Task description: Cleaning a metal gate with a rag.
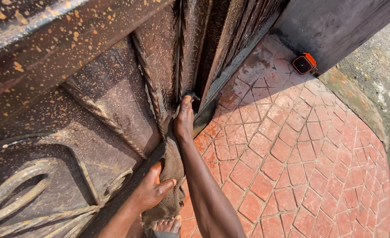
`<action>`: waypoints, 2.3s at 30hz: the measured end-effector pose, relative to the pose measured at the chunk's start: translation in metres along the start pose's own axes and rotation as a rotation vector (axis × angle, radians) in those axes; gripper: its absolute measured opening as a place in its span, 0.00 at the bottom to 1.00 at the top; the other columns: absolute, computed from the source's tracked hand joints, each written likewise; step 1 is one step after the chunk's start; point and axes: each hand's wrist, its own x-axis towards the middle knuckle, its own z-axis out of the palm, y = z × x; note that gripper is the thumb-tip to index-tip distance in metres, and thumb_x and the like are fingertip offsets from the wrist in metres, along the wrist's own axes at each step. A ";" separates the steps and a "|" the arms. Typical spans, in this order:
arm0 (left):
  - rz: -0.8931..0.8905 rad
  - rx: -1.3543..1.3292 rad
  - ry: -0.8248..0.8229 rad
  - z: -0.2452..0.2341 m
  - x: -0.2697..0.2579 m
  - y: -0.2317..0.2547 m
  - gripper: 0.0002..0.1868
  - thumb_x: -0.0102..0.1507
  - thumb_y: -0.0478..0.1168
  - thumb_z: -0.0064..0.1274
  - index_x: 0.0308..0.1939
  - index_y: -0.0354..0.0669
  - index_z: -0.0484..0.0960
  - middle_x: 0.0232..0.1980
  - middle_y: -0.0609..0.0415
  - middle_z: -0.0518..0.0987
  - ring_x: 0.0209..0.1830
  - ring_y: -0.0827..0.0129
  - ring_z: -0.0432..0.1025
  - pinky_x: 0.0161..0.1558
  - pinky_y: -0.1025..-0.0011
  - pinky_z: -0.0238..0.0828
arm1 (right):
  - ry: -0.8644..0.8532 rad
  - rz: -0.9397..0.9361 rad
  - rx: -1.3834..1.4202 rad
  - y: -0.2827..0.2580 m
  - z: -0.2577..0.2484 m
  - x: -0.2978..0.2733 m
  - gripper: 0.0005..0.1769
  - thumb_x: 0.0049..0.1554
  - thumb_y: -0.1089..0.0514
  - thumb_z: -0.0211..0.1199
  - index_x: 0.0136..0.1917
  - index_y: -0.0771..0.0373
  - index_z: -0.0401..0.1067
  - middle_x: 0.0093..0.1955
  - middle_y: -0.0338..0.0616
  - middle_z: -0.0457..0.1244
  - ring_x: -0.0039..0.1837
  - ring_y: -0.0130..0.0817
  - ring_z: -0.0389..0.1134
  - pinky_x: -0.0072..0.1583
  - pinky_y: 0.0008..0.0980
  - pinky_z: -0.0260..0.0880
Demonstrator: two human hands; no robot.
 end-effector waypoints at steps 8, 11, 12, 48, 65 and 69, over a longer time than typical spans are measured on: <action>0.151 -0.199 -0.014 -0.011 -0.014 0.134 0.25 0.58 0.36 0.55 0.57 0.27 0.74 0.52 0.47 0.79 0.51 0.70 0.71 0.55 0.66 0.71 | 0.157 -0.858 0.162 -0.206 -0.012 -0.021 0.50 0.71 0.21 0.31 0.85 0.63 0.45 0.87 0.53 0.41 0.88 0.40 0.38 0.85 0.34 0.39; 0.131 -0.181 -0.006 -0.008 -0.008 0.100 0.25 0.58 0.36 0.55 0.58 0.28 0.74 0.52 0.47 0.80 0.51 0.69 0.72 0.56 0.66 0.71 | 0.158 -0.785 0.065 -0.158 -0.013 -0.031 0.49 0.70 0.22 0.33 0.84 0.64 0.49 0.86 0.56 0.46 0.87 0.44 0.44 0.85 0.37 0.45; 0.116 -0.137 -0.027 -0.008 -0.004 0.084 0.25 0.58 0.36 0.55 0.58 0.27 0.75 0.52 0.46 0.80 0.51 0.69 0.71 0.56 0.65 0.71 | 0.159 -0.688 0.029 -0.139 -0.012 -0.036 0.49 0.70 0.23 0.34 0.82 0.66 0.52 0.85 0.59 0.50 0.87 0.48 0.49 0.84 0.41 0.50; 0.043 0.256 -0.061 0.027 0.004 0.017 0.39 0.55 0.40 0.54 0.67 0.23 0.63 0.63 0.39 0.75 0.66 0.62 0.69 0.67 0.65 0.62 | 0.019 0.465 -0.203 0.063 -0.029 -0.022 0.37 0.67 0.38 0.45 0.72 0.69 0.70 0.67 0.76 0.64 0.70 0.61 0.65 0.74 0.52 0.60; 0.048 -0.125 -0.163 -0.017 -0.037 0.024 0.33 0.58 0.36 0.53 0.67 0.30 0.67 0.60 0.46 0.76 0.59 0.69 0.68 0.64 0.67 0.66 | 0.235 0.410 -0.186 0.130 0.051 -0.051 0.31 0.50 0.69 0.59 0.67 0.61 0.73 0.55 0.53 0.74 0.30 0.29 0.63 0.30 0.28 0.61; 0.042 -0.206 -0.238 -0.029 -0.051 0.047 0.33 0.59 0.34 0.51 0.69 0.30 0.67 0.62 0.49 0.75 0.61 0.70 0.68 0.66 0.67 0.64 | 0.130 0.092 0.290 0.128 0.050 -0.060 0.36 0.52 0.73 0.53 0.74 0.68 0.67 0.62 0.59 0.69 0.37 0.22 0.68 0.36 0.23 0.67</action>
